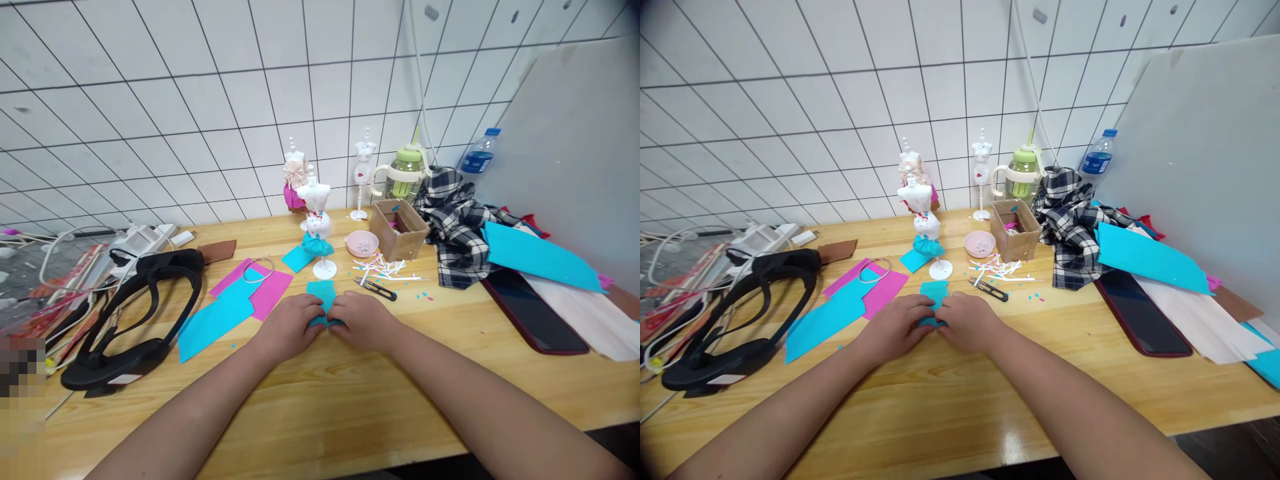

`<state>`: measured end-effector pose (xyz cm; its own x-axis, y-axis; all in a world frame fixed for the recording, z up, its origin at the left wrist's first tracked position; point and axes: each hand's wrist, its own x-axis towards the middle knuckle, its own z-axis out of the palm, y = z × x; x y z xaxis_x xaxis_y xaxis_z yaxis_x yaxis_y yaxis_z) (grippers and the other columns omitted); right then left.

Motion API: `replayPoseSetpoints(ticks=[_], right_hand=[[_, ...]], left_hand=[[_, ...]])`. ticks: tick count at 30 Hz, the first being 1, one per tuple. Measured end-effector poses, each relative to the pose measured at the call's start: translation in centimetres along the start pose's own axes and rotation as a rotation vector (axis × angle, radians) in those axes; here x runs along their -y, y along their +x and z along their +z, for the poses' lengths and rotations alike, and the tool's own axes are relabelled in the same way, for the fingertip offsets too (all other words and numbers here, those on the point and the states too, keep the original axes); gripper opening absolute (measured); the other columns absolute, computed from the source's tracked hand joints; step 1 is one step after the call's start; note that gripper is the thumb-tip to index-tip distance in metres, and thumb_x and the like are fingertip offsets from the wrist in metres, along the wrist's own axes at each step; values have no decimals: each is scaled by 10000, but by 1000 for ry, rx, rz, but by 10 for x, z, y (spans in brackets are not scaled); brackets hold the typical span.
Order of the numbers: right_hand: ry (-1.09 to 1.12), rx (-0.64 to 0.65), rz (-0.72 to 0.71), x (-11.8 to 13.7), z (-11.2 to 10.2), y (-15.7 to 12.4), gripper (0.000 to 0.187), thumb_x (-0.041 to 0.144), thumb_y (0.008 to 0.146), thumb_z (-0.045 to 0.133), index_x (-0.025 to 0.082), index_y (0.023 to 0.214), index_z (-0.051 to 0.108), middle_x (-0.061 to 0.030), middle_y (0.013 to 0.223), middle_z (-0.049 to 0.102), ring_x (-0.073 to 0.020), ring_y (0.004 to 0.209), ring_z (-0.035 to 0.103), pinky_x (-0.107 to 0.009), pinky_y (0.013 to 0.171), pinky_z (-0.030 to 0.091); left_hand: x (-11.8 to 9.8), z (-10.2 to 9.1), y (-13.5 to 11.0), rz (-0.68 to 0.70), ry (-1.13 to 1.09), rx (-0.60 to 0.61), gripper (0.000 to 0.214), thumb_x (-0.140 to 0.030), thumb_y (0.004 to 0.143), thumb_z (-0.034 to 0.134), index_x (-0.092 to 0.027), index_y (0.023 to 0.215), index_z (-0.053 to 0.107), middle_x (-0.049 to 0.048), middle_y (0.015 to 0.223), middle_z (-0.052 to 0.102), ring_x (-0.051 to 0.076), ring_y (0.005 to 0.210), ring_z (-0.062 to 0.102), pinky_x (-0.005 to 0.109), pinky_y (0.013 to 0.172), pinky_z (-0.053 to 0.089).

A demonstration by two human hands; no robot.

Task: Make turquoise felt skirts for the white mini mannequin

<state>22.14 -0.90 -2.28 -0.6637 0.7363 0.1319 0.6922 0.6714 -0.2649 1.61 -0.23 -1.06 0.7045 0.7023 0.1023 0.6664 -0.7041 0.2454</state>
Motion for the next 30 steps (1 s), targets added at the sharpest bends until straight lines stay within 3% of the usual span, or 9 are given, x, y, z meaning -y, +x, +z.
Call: replayPoseSetpoints(ticks=[5,11,19,30], right_hand=[[-70,70,-4,4,0,1,198,295,909,503,190,906,671,-55,908,653,-201,902,579,-306,769,406],[-106,89,36,12,-4,-1,216,280,930,460,189,931,655,-65,960,654,-194,888,595,-291,713,399],[-74,74,145,11,5,0,231,261,943,437,213,883,654,-30,878,655,-167,807,615,-266,604,344],[-103,58,166,12,3,3,200,268,937,464,213,879,647,-40,891,634,-177,855,582,-266,639,342]], left_hand=[[-1,0,-2,32,56,-9,142,-313,854,592,-236,926,686,40,965,674,214,900,595,345,782,451],[-1,1,-1,93,95,65,206,-238,900,491,-226,857,692,25,813,682,194,810,623,321,698,428],[2,3,-1,41,74,49,193,-254,894,506,-234,936,693,40,836,694,197,827,630,316,719,440],[1,2,-1,-2,129,71,229,-234,911,460,-227,879,688,44,822,663,205,822,608,318,695,431]])
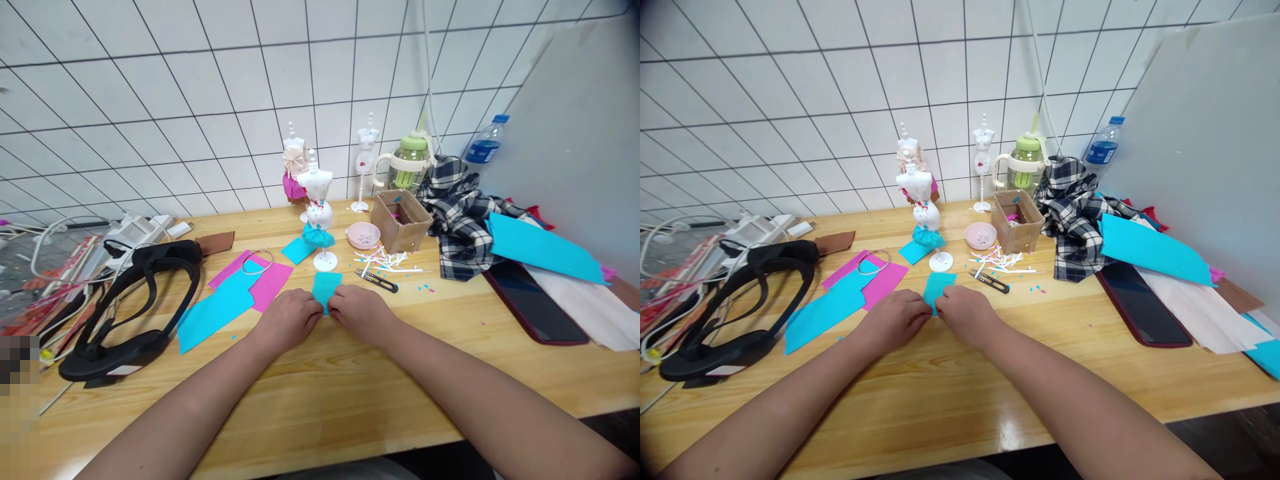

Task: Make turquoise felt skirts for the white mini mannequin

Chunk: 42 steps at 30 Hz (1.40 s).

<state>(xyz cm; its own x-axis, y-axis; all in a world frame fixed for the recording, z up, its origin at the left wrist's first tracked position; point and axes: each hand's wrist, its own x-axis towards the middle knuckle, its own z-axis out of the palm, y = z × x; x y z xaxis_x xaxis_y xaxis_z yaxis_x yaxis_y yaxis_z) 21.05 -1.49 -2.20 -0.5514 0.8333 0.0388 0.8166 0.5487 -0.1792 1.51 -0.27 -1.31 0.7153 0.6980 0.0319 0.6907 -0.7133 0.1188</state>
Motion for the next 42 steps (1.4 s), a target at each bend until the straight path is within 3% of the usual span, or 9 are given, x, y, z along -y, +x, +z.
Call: replayPoseSetpoints(ticks=[4,12,18,22,29,34,38,42], right_hand=[[-8,11,18,-1,2,0,193,259,941,451,220,904,636,-34,874,634,-169,830,580,-265,634,333],[-30,-18,-22,-2,4,0,177,248,932,466,218,868,628,-26,893,621,-174,851,572,-270,647,339],[-28,12,-33,-4,-1,-1,185,251,935,454,201,892,627,-41,907,624,-180,865,578,-281,686,364],[34,15,-42,-6,-6,-2,168,311,909,512,201,959,628,-50,964,624,-188,904,577,-283,722,385],[113,-13,-100,-10,-9,-3,283,427,834,621,193,987,666,-67,971,630,-213,952,534,-324,842,385],[168,-21,-44,-15,-4,-1,182,264,895,523,191,953,679,-54,931,644,-182,926,560,-293,814,383],[286,9,33,-15,-4,0,181,252,884,535,209,978,683,-33,903,670,-159,853,588,-263,738,384],[390,32,149,-14,-4,0,287,271,864,558,260,1144,622,-6,882,694,-155,779,607,-250,651,368]], left_hand=[[1,2,0,-40,-12,13,228,-243,918,452,-223,940,678,46,815,665,210,816,612,326,700,438],[-2,-2,2,-13,-31,-32,177,-211,882,485,-197,846,657,56,869,648,208,877,586,324,765,445],[0,-1,1,-13,-34,1,179,-233,895,477,-206,880,653,49,856,656,203,849,610,326,727,435],[2,-1,0,-22,-81,-2,175,-339,867,552,-215,950,642,59,907,656,218,873,606,328,728,443],[3,-2,0,-29,-194,-45,180,-241,911,468,-200,900,643,55,915,656,196,893,589,315,777,445],[2,-7,0,-117,-272,-20,262,-312,948,407,-210,919,647,36,887,685,182,825,611,289,707,445],[1,-7,-1,-163,-282,-42,321,-462,858,556,-258,1094,629,25,917,708,202,840,634,290,695,446],[2,-4,-1,-206,-288,-58,292,-325,882,519,-287,1158,604,1,824,705,188,790,646,276,663,441]])
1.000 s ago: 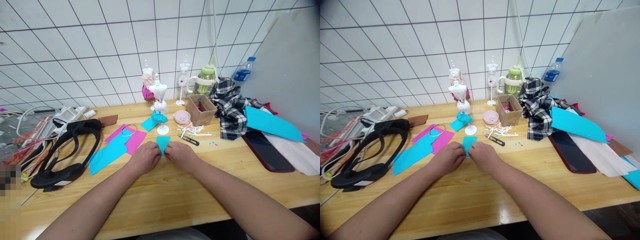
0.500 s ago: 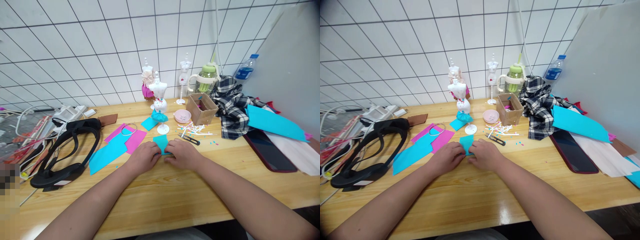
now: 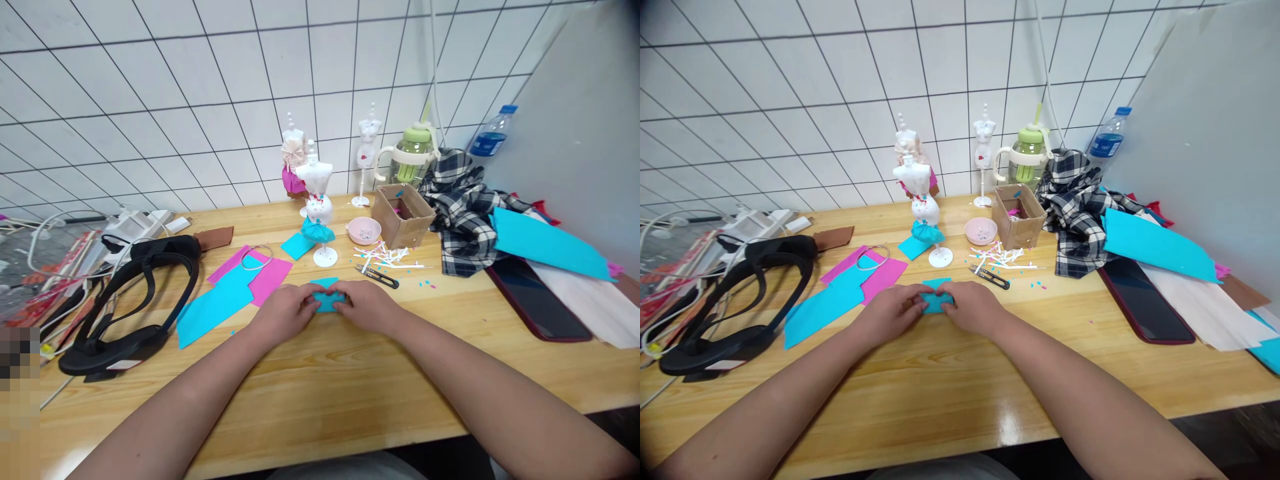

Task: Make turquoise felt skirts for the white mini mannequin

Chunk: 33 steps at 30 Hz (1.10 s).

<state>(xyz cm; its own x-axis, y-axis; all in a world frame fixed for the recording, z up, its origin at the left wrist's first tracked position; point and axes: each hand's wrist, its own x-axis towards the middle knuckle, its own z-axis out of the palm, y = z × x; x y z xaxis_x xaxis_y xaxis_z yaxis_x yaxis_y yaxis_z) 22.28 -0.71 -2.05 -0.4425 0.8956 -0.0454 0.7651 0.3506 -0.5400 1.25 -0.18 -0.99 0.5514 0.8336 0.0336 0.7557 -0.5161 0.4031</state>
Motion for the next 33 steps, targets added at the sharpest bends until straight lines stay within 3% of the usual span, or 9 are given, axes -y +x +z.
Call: replayPoseSetpoints(ticks=[5,9,14,18,22,28,30,33], right_hand=[[10,-42,51,0,4,1,282,284,876,537,263,1153,587,-11,933,699,-169,824,621,-256,663,368],[-51,-62,65,4,7,2,275,283,880,535,255,1151,568,-19,965,701,-180,841,628,-265,678,370],[-116,-49,61,8,7,2,265,289,880,537,258,1142,557,-22,976,704,-188,866,635,-268,680,368],[-101,-53,47,7,8,2,266,282,881,529,254,1145,549,-24,1019,699,-188,902,631,-273,703,376],[-105,-57,39,6,9,1,288,269,870,532,239,1157,536,-35,1052,680,-194,924,622,-278,720,392],[-181,-175,-69,4,0,-3,260,191,846,556,197,1106,548,-66,1078,611,-194,994,561,-286,814,405],[-182,-154,-161,3,-3,-4,194,253,864,564,192,1046,592,-64,1034,617,-198,980,551,-300,849,399],[-202,-67,-240,0,-4,-3,263,391,832,623,185,995,636,-65,976,630,-216,957,549,-320,852,400]], left_hand=[[1,5,1,-29,-19,-14,357,-292,890,490,-276,1243,539,10,864,692,183,773,642,272,634,440],[-1,8,1,32,44,-30,409,-215,863,499,-269,1268,512,26,879,668,197,808,616,299,679,449],[-3,1,0,142,126,-133,215,-298,844,576,-196,1032,594,64,950,633,225,905,567,356,797,452],[0,-2,0,336,199,21,161,-317,886,538,-220,934,657,58,921,648,213,909,575,350,820,437],[0,2,2,335,187,40,209,-262,904,486,-236,992,675,65,909,664,210,917,601,353,833,449],[0,3,3,314,237,36,237,-208,897,455,-218,961,683,67,897,672,215,875,618,355,780,456],[0,3,3,303,234,45,244,-210,908,442,-214,953,681,62,901,674,211,877,619,348,774,455],[0,2,2,289,188,58,257,-218,925,424,-217,966,678,57,924,678,205,899,616,336,784,455]])
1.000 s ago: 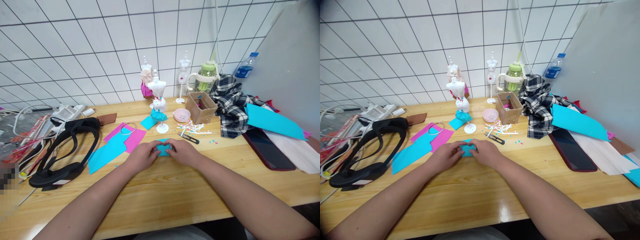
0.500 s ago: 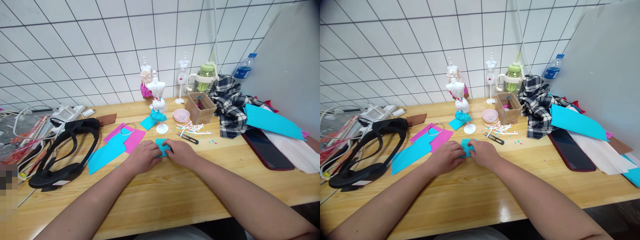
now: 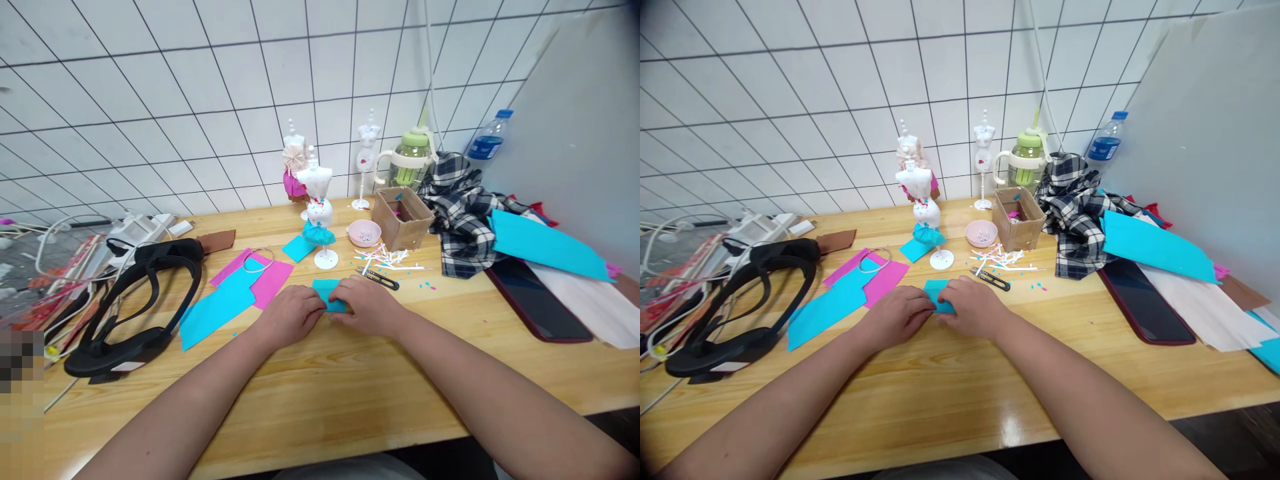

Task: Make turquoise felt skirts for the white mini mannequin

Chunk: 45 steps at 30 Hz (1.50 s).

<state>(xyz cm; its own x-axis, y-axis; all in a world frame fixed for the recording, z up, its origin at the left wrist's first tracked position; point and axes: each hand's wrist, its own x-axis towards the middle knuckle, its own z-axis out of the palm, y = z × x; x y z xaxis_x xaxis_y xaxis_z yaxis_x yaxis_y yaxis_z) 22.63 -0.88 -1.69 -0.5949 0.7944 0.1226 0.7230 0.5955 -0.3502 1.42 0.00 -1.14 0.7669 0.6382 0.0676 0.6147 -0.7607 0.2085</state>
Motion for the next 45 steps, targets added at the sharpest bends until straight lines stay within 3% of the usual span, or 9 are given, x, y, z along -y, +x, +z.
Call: replayPoseSetpoints(ticks=[3,6,11,17,22,30,34,38,45], right_hand=[[-15,40,-8,-2,2,1,222,340,848,601,186,1000,650,-65,991,635,-207,967,559,-307,835,400],[7,56,-7,-3,4,1,202,262,899,508,200,1012,663,-55,986,647,-180,955,575,-285,815,394],[86,16,71,-3,3,1,207,268,877,534,218,1033,661,-25,922,671,-157,864,594,-261,729,389],[204,-18,249,-6,6,3,276,238,835,576,269,1101,644,14,850,698,-143,772,614,-247,668,384],[243,-34,336,-4,9,5,304,230,817,561,279,1111,621,12,884,701,-149,767,621,-245,643,385],[137,-31,378,3,11,7,279,272,847,533,268,1117,600,-13,900,706,-189,823,629,-265,651,366],[96,-16,366,4,11,9,259,269,854,524,265,1104,592,-18,913,705,-195,842,627,-267,656,362],[78,-16,361,3,14,10,260,265,854,533,254,1111,570,-25,917,698,-199,842,625,-273,654,364],[-10,-126,228,0,8,4,215,266,823,602,206,1028,589,-58,1009,629,-202,918,579,-292,755,404]], left_hand=[[0,-1,-1,-27,-101,-25,215,-268,902,502,-232,1057,647,47,1001,679,202,940,610,325,807,459],[2,-1,-1,-80,-205,-54,317,-332,825,628,-244,1128,612,35,1032,680,200,943,616,312,811,471],[8,6,0,-146,-258,-62,232,-266,916,475,-246,1013,686,15,947,718,171,880,646,286,782,478],[8,10,0,-285,-306,-108,315,-276,869,531,-282,1168,627,-1,1044,722,184,909,659,286,773,482],[5,12,3,-382,-343,-132,371,-282,877,507,-241,1245,539,-6,817,681,166,723,637,266,635,452],[1,18,6,-311,-220,-162,399,-260,907,464,-196,1300,468,55,985,662,200,881,626,312,737,478],[0,10,3,-163,29,-216,250,-312,898,505,-162,1070,605,103,1046,636,248,979,581,372,834,457],[4,4,2,37,172,-117,233,-345,921,482,-208,951,669,65,948,675,240,920,604,399,845,431],[6,6,5,26,144,-31,255,-259,933,438,-202,972,684,57,893,693,220,848,633,377,809,444]])
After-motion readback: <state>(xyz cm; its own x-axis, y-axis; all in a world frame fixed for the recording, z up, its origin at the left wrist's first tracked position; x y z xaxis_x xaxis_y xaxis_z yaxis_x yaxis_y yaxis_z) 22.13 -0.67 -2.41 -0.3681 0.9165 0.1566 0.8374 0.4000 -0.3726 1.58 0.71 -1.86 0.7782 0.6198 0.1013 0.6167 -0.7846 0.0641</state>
